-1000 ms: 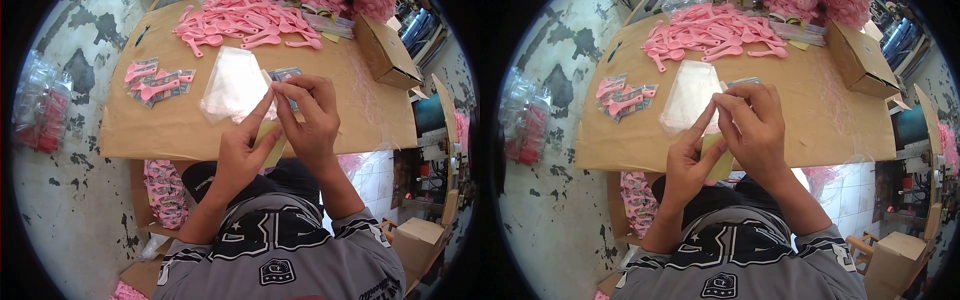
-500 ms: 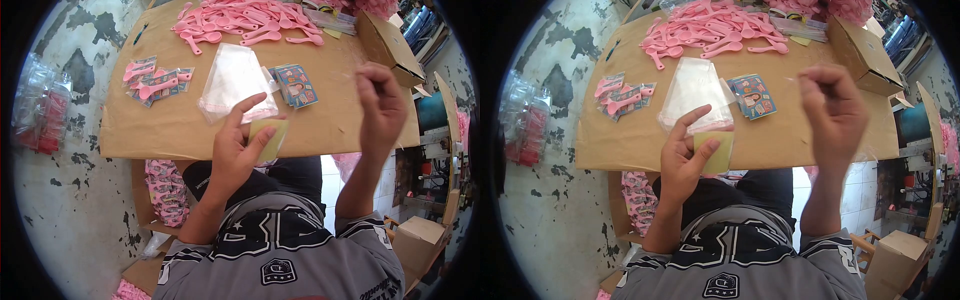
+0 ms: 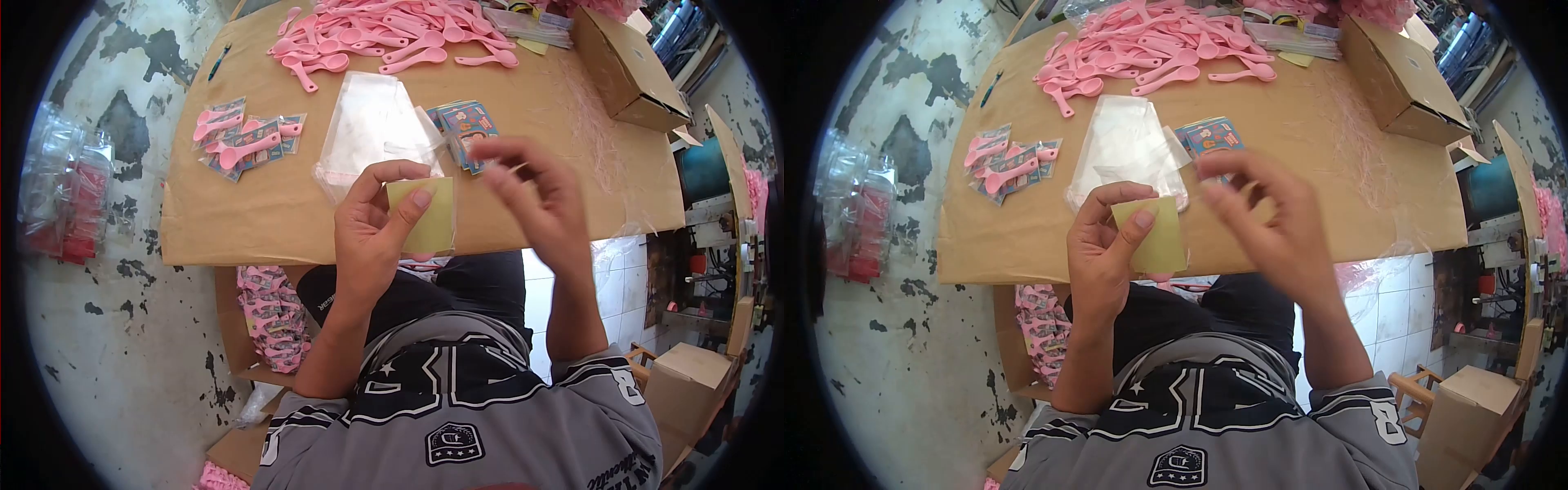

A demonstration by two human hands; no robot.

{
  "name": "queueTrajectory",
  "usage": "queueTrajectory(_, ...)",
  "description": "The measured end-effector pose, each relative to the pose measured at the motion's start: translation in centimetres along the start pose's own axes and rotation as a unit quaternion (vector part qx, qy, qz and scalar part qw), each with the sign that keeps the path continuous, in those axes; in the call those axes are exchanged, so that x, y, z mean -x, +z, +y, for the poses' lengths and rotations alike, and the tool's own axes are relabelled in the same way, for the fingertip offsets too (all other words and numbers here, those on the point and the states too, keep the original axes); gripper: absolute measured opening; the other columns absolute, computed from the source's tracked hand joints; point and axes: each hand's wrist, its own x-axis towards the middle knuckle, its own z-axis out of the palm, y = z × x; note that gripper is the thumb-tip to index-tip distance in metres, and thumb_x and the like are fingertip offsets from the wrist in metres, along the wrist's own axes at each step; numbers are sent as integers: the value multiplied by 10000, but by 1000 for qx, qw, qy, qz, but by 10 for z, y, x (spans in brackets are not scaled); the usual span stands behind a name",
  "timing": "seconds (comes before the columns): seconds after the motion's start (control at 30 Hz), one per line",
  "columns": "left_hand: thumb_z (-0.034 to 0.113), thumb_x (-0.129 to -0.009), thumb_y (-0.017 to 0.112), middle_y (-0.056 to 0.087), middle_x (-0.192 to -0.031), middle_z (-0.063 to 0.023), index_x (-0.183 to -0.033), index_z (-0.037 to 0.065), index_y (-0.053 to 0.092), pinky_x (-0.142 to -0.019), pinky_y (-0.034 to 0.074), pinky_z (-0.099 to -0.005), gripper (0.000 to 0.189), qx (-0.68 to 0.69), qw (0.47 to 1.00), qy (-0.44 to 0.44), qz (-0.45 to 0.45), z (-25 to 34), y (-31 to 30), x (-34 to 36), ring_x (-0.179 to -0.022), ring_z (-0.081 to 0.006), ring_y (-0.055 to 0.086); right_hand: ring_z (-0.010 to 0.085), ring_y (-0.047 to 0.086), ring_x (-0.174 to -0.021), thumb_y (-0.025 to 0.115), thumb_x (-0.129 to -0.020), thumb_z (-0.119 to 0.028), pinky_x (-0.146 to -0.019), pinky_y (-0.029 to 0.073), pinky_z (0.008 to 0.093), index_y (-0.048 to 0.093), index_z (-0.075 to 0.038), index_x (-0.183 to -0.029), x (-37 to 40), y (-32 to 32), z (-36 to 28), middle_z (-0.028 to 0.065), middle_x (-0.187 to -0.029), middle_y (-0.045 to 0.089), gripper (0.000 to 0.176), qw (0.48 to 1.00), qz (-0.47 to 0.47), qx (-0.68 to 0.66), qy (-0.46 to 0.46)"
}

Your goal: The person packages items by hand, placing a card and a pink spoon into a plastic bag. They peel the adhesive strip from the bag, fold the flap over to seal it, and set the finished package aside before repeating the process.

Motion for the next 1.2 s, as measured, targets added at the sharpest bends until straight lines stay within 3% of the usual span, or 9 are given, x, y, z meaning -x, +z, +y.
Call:
queueTrajectory(0.03,80,-1007,671,676,-1190,-149,-1226,-21,621,-614,624,-246,246,-16,1000,22,-3,-2,0,-1,-853,-151,722,67,651,-871,686,-988,-111,-765,486,251,727,-27,-1128,2,11,6,16,-979,740,168,993,-40,-102,39)
queueTrajectory(0.2,70,-1011,669,713,-1127,-127,-1286,-40,619,-826,598,-286,300,-29,998,53,-12,-1,-11,-1,-904,-144,716,54,649,-856,711,-1001,-125,-758,500,218,716,11,-1093,-3,23,4,14,-966,726,165,974,-68,-191,102)
queueTrajectory(0.4,60,-1024,649,764,-1058,-157,-1237,-54,647,-812,583,-289,241,-75,996,42,-10,14,-15,1,-948,-148,723,60,645,-887,686,-1011,-82,-778,513,222,718,22,-1093,-8,21,-1,24,-977,711,137,966,-73,-239,69)
queueTrajectory(0.6,30,-1021,642,759,-970,-104,-1142,-48,666,-798,544,-234,146,-46,991,121,-40,3,-29,-2,-897,-85,688,87,630,-908,624,-994,19,-812,500,238,727,39,-1052,-9,12,11,50,-1017,679,121,969,-111,-222,-1)
queueTrajectory(0.7,22,-1017,639,751,-949,-94,-1090,-39,659,-780,545,-227,97,-52,991,115,-52,6,-29,-3,-877,-81,688,97,622,-924,599,-985,41,-816,495,244,720,44,-1043,-9,10,12,57,-1030,671,134,968,-115,-223,-25)
queueTrajectory(0.8,4,-993,669,748,-947,-94,-1070,-37,654,-782,545,-218,88,53,995,62,-64,9,-26,-4,-884,-85,692,98,623,-942,623,-975,29,-828,496,249,705,43,-1054,-10,7,8,53,-1034,666,114,964,-123,-236,-13)
queueTrajectory(0.9,-23,-973,689,754,-966,-116,-1119,-32,636,-790,547,-221,156,-82,993,74,-44,9,-20,-1,-919,-96,700,95,624,-958,667,-966,13,-852,501,249,687,39,-1083,-10,9,13,45,-1032,661,121,968,-131,-214,-2)
queueTrajectory(1.1,-18,-963,711,758,-1091,-195,-1366,-8,572,-860,576,-270,427,-45,997,55,-32,14,-10,-3,-1006,-157,718,75,606,-942,712,-967,-17,-847,508,233,653,10,-1169,-9,14,16,13,-1014,628,212,960,-105,-259,21)
queueTrajectory(1.2,-10,-972,702,747,-1137,-204,-1378,-48,571,-897,584,-298,428,-27,997,-17,-75,22,-4,-1,-1040,-183,717,69,595,-952,716,-968,-27,-843,504,226,638,1,-1212,-10,14,13,5,-1011,606,258,960,-87,-264,16)
